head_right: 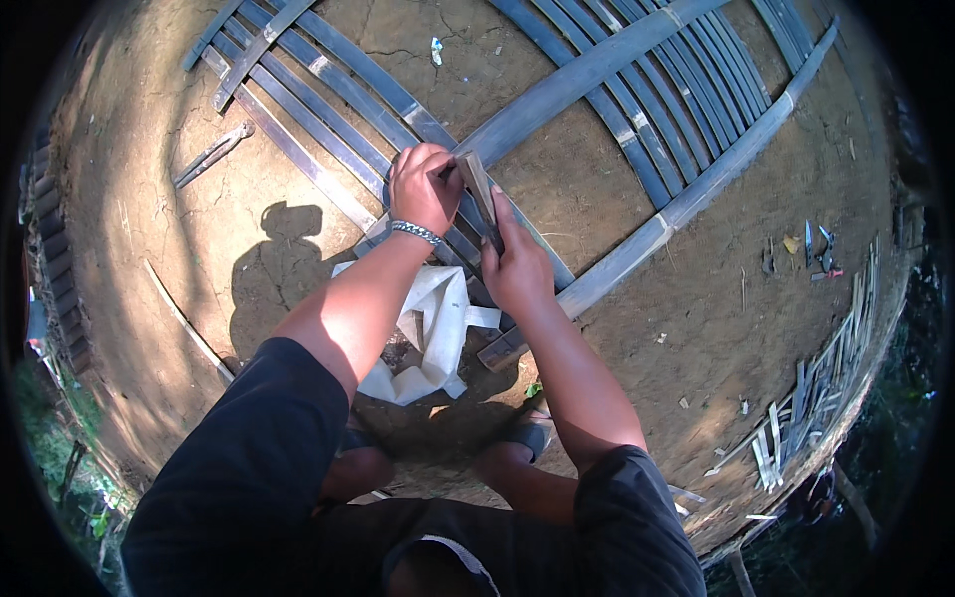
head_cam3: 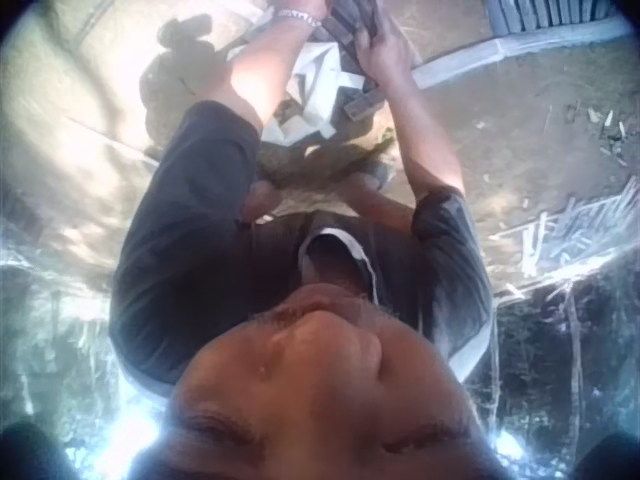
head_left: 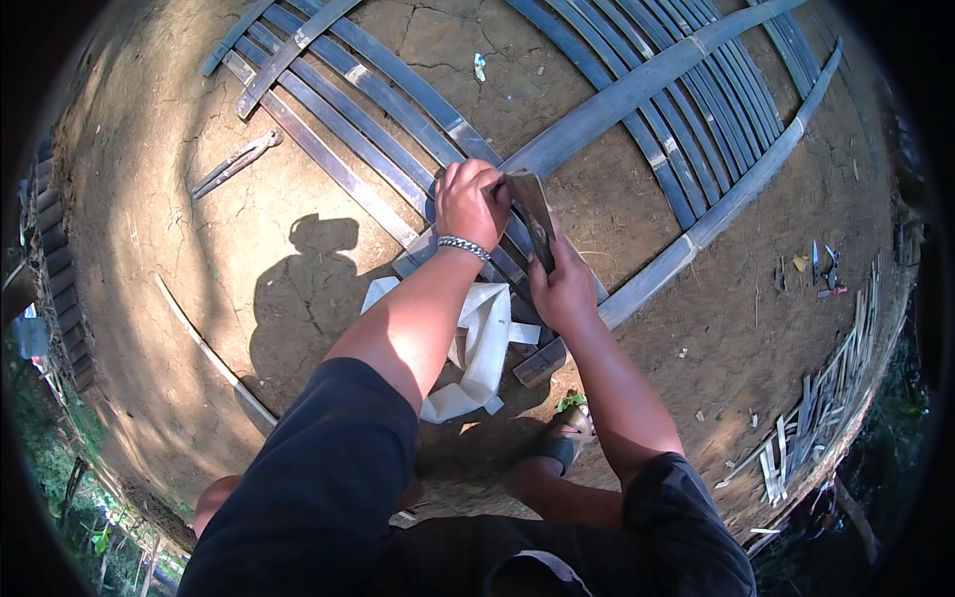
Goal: The person is assembling a bamboo frame by hand and using an axe; they position bamboo strips within a wooden structure, hammer them into place with the side of the axe, and reach into a white bag to retrieve small pegs.
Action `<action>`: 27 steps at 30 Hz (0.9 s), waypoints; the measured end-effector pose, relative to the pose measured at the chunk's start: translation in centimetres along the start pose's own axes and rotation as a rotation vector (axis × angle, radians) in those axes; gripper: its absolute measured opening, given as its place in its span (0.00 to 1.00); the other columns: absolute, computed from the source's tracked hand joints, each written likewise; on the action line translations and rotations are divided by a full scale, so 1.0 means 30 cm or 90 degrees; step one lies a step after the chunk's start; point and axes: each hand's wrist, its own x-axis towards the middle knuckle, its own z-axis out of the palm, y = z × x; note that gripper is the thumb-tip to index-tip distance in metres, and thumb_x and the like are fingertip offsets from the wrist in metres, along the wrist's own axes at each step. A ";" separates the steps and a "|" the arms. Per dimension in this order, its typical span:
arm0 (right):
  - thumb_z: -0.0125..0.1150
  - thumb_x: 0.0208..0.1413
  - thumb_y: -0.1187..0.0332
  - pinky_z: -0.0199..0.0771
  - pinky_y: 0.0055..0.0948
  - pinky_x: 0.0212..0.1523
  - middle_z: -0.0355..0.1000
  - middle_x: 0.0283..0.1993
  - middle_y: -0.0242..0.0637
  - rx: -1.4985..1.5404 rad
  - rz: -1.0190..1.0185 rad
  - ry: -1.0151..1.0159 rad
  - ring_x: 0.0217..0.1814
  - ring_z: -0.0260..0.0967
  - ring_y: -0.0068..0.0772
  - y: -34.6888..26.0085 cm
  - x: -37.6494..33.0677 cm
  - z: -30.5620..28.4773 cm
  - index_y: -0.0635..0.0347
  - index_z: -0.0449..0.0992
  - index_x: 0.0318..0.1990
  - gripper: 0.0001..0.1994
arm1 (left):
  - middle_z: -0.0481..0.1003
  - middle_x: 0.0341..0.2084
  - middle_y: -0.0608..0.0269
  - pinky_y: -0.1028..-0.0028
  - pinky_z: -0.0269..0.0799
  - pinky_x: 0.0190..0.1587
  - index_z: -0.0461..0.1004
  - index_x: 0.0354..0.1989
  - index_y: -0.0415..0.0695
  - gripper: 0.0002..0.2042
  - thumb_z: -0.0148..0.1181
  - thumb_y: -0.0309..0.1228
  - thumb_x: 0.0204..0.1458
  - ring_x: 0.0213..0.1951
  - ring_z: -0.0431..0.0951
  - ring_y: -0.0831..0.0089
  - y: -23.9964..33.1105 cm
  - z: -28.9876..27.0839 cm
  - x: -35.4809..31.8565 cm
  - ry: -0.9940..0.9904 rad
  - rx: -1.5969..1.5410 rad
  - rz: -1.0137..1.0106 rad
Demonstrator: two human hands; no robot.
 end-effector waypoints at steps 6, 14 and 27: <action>0.63 0.60 0.69 0.76 0.53 0.41 0.78 0.41 0.57 0.066 -0.023 0.109 0.42 0.77 0.65 0.007 -0.021 -0.064 0.62 0.72 0.60 0.21 | 0.75 0.50 0.56 0.59 0.65 0.63 0.78 0.52 0.46 0.21 0.71 0.30 0.47 0.56 0.72 0.54 -0.034 -0.065 0.000 -0.048 -0.080 0.067; 0.63 0.61 0.68 0.76 0.51 0.41 0.78 0.42 0.57 0.074 -0.036 0.104 0.42 0.77 0.66 -0.045 0.018 -0.097 0.63 0.75 0.56 0.17 | 0.65 0.65 0.50 0.46 0.47 0.73 0.71 0.61 0.45 0.23 0.56 0.28 0.54 0.71 0.59 0.49 -0.090 -0.070 -0.043 0.109 0.199 -0.120; 0.63 0.62 0.71 0.80 0.44 0.42 0.77 0.46 0.60 0.008 -0.005 -0.013 0.43 0.80 0.61 0.069 0.047 -0.009 0.59 0.72 0.62 0.21 | 0.67 0.65 0.55 0.42 0.46 0.73 0.74 0.59 0.50 0.22 0.54 0.25 0.54 0.72 0.59 0.51 -0.068 -0.090 -0.022 0.041 0.197 -0.144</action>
